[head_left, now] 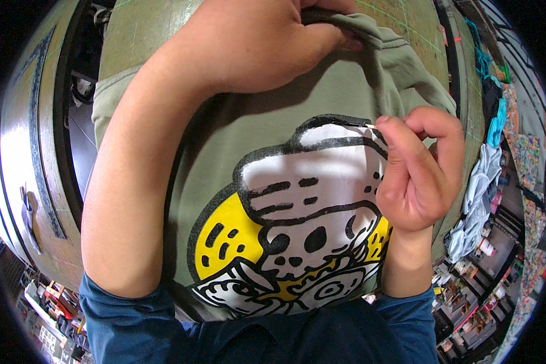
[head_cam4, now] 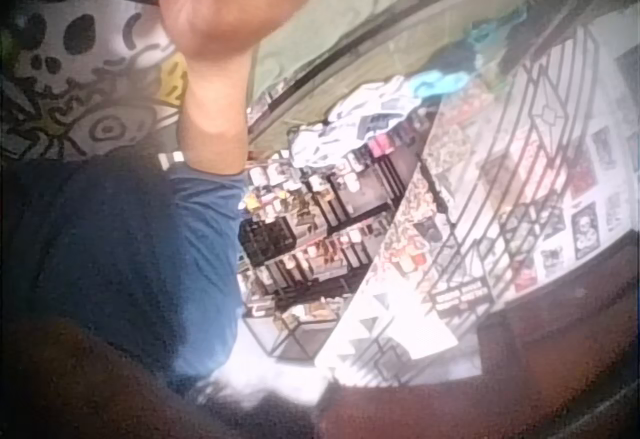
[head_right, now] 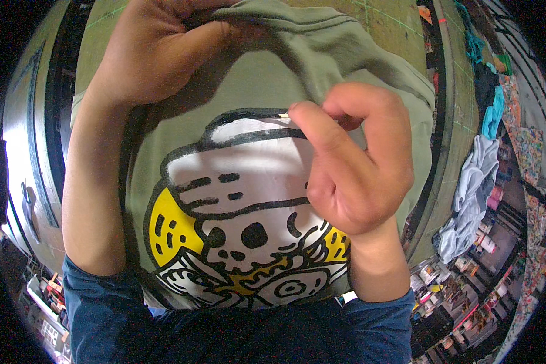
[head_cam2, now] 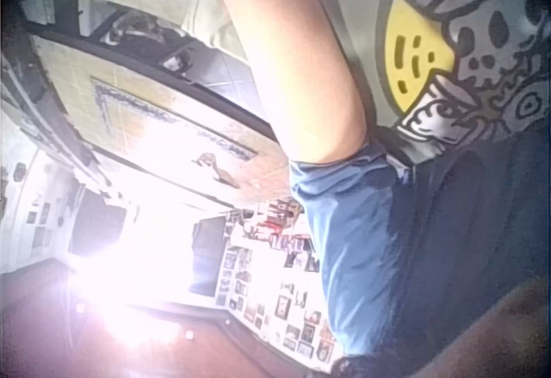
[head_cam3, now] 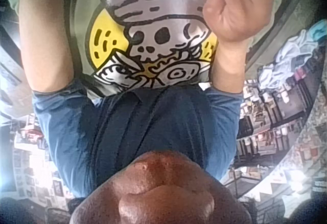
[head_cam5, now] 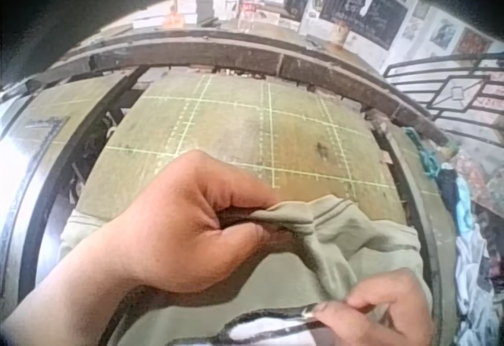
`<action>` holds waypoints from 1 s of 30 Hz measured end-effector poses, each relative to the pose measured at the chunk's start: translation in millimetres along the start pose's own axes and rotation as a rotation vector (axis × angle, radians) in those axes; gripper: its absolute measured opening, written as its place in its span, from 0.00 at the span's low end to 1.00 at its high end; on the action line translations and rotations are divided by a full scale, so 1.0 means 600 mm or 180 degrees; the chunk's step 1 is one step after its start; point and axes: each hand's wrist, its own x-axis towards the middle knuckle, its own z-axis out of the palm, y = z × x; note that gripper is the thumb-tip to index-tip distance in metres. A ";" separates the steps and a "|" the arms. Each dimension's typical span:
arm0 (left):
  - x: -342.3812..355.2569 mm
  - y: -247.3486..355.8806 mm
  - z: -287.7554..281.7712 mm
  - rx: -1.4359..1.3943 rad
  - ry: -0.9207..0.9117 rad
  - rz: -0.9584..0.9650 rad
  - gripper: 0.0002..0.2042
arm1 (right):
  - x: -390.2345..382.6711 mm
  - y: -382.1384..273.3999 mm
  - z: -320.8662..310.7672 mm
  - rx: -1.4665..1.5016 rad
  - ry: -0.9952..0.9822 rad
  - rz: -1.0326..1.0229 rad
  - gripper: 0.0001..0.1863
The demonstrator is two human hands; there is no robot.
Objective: The person paints a skull and crossbones design on a green t-shirt using a small brush. They hold the fabric taut with one hand while applying white paint to the upper portion of the design with the other hand.
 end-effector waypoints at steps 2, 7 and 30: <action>-0.005 0.004 0.000 0.0150 0.0044 0.0062 0.11 | 0.000 0.001 -0.001 0.0016 0.0033 0.0043 0.19; -0.005 0.013 0.002 0.0163 0.0055 0.0015 0.11 | 0.000 0.001 -0.007 -0.0108 -0.0024 0.0039 0.19; 0.000 -0.008 0.000 -0.0003 0.0060 -0.0245 0.09 | 0.001 -0.002 -0.003 0.0068 0.0082 0.0025 0.16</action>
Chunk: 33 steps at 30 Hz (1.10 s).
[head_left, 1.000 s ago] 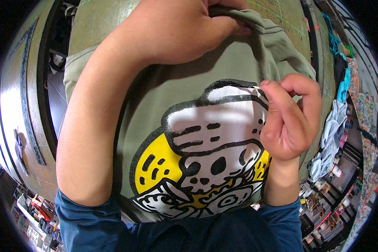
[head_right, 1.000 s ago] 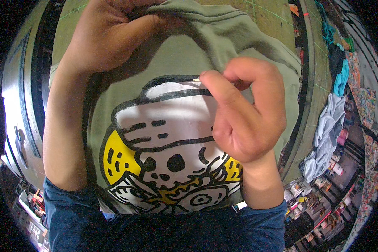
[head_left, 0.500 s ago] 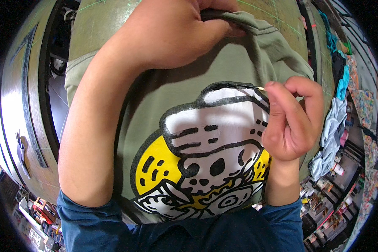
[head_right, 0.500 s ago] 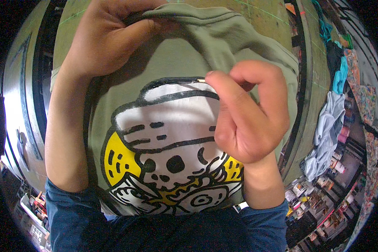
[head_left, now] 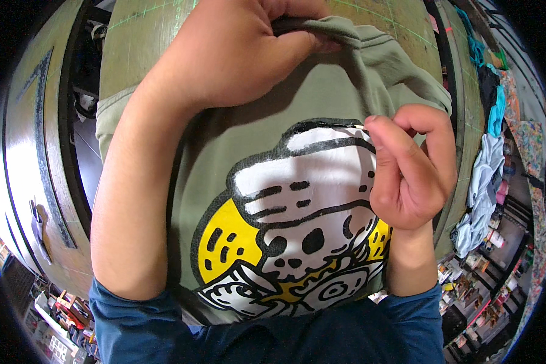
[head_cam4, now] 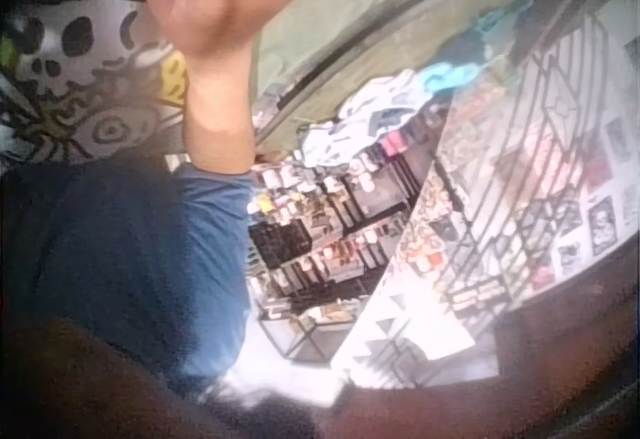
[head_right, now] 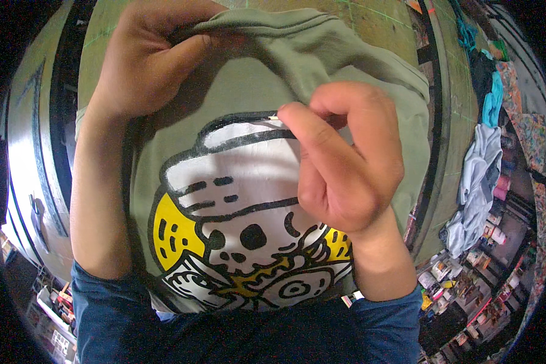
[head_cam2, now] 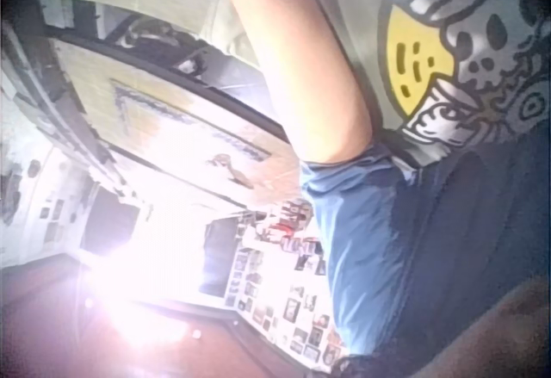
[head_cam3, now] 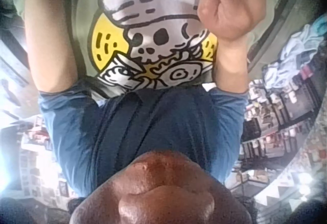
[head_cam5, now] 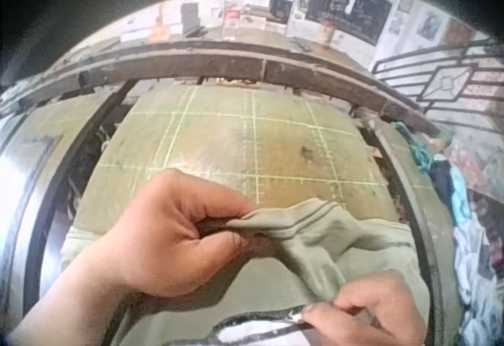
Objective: The person paints a skull and crossbones design on a green t-shirt using a small brush. They hold the fabric taut with one hand while applying white paint to the upper portion of the design with the other hand.
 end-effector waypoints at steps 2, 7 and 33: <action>0.001 -0.009 0.000 -0.0007 -0.0003 0.0012 0.09 | 0.001 -0.001 0.002 -0.0005 0.0115 0.0002 0.16; -0.005 -0.014 0.001 -0.0233 0.0048 0.0059 0.08 | -0.002 -0.019 -0.004 0.0073 0.0039 0.0053 0.16; -0.023 0.045 -0.014 0.2496 0.0611 0.1938 0.13 | -0.020 -0.065 -0.022 0.0349 -0.0035 0.0138 0.15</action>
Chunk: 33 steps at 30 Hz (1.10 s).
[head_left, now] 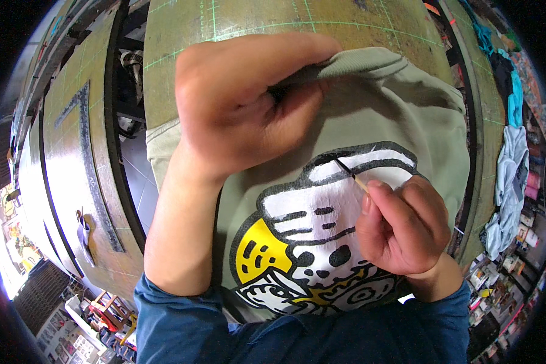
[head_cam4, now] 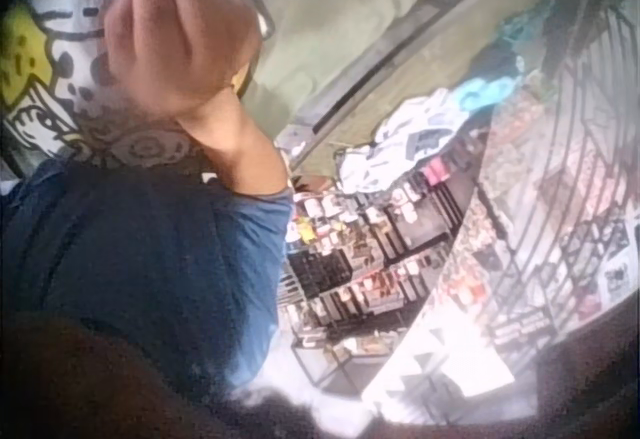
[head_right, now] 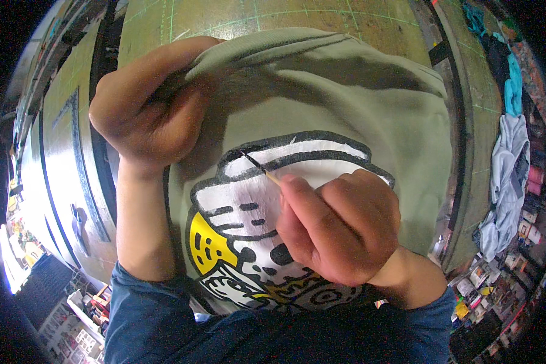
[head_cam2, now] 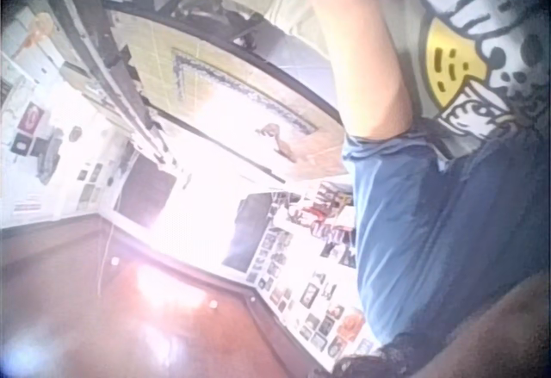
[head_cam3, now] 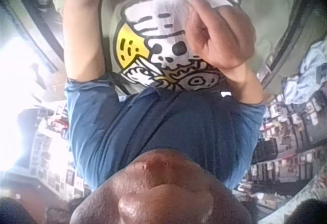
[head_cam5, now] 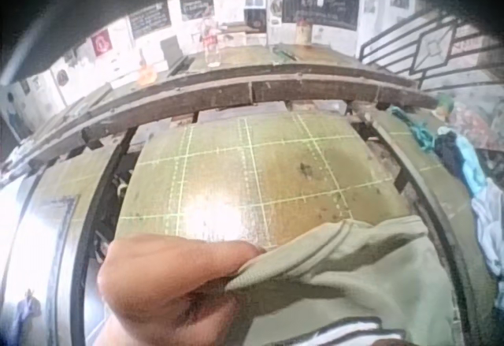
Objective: The person paints a skull and crossbones design on a green t-shirt using a small brush. They hold the fabric taut with one hand while applying white paint to the upper portion of the design with the other hand.
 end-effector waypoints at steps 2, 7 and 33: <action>0.000 0.002 -0.001 0.0063 -0.0060 -0.0079 0.13 | 0.000 0.001 0.002 -0.0009 0.0023 -0.0033 0.15; 0.000 0.004 -0.001 0.0062 -0.0046 -0.0031 0.14 | 0.000 -0.002 0.001 -0.0053 -0.0021 0.0016 0.15; -0.018 -0.008 0.017 -0.0114 0.0075 -0.0268 0.13 | 0.009 -0.012 -0.010 -0.0046 -0.0339 0.0161 0.15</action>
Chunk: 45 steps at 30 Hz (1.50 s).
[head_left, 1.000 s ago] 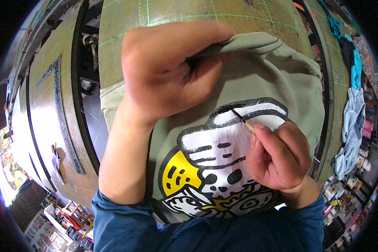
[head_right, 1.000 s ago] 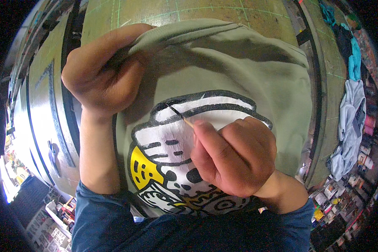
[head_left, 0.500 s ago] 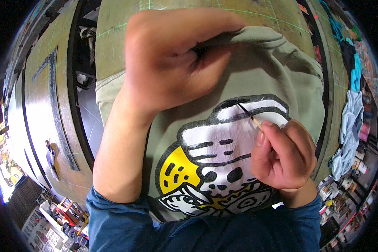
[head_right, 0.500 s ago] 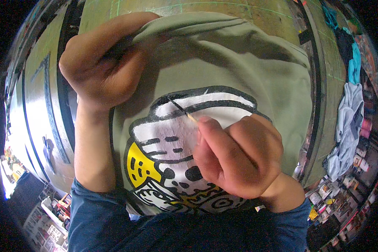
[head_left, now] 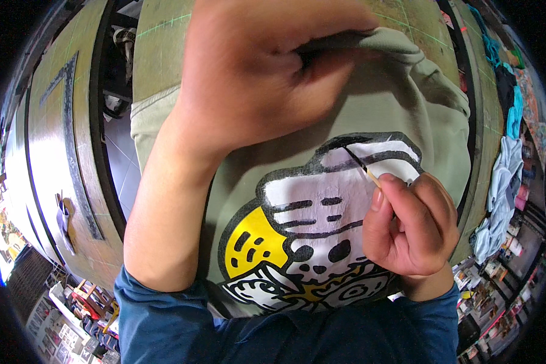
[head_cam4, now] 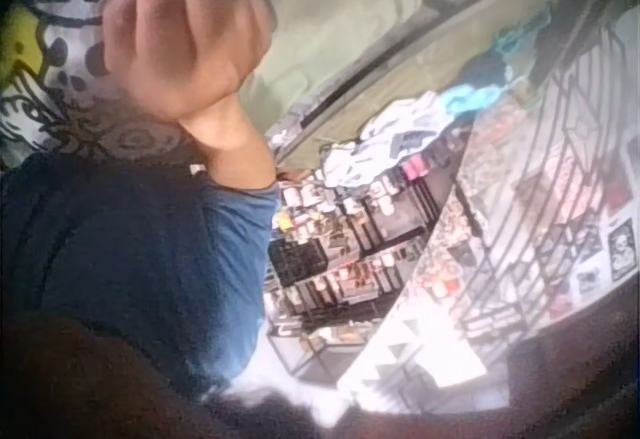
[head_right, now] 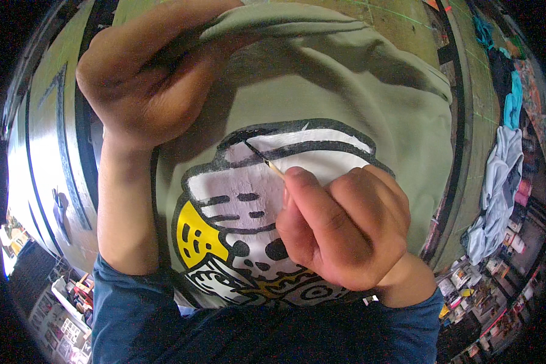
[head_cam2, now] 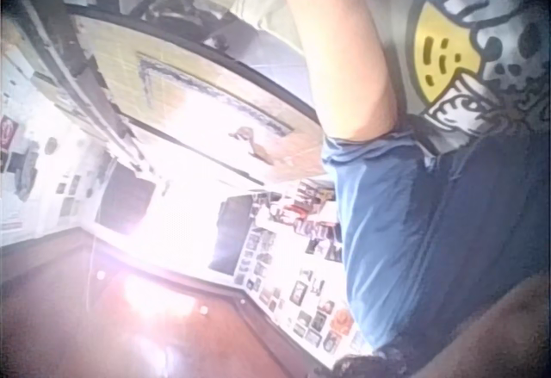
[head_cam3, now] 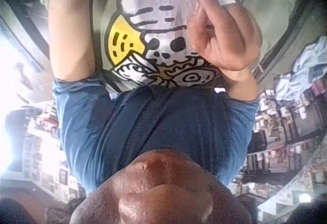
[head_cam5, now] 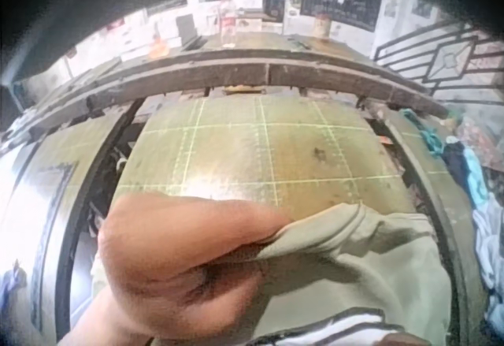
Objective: The person paints a skull and crossbones design on a green t-shirt using a small brush. They hold the fabric taut with one hand while applying white paint to the upper portion of the design with the other hand.
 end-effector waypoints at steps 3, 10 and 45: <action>0.000 0.001 0.005 -0.0031 0.0032 0.0010 0.13 | 0.000 0.002 0.004 -0.0044 0.0032 -0.0015 0.16; 0.000 0.002 0.011 -0.0082 0.0040 -0.0010 0.12 | 0.003 0.002 0.008 -0.0024 0.0015 -0.0104 0.17; -0.005 -0.003 0.018 -0.0238 0.0172 0.0085 0.09 | 0.008 -0.014 -0.006 -0.0100 -0.0270 0.0168 0.16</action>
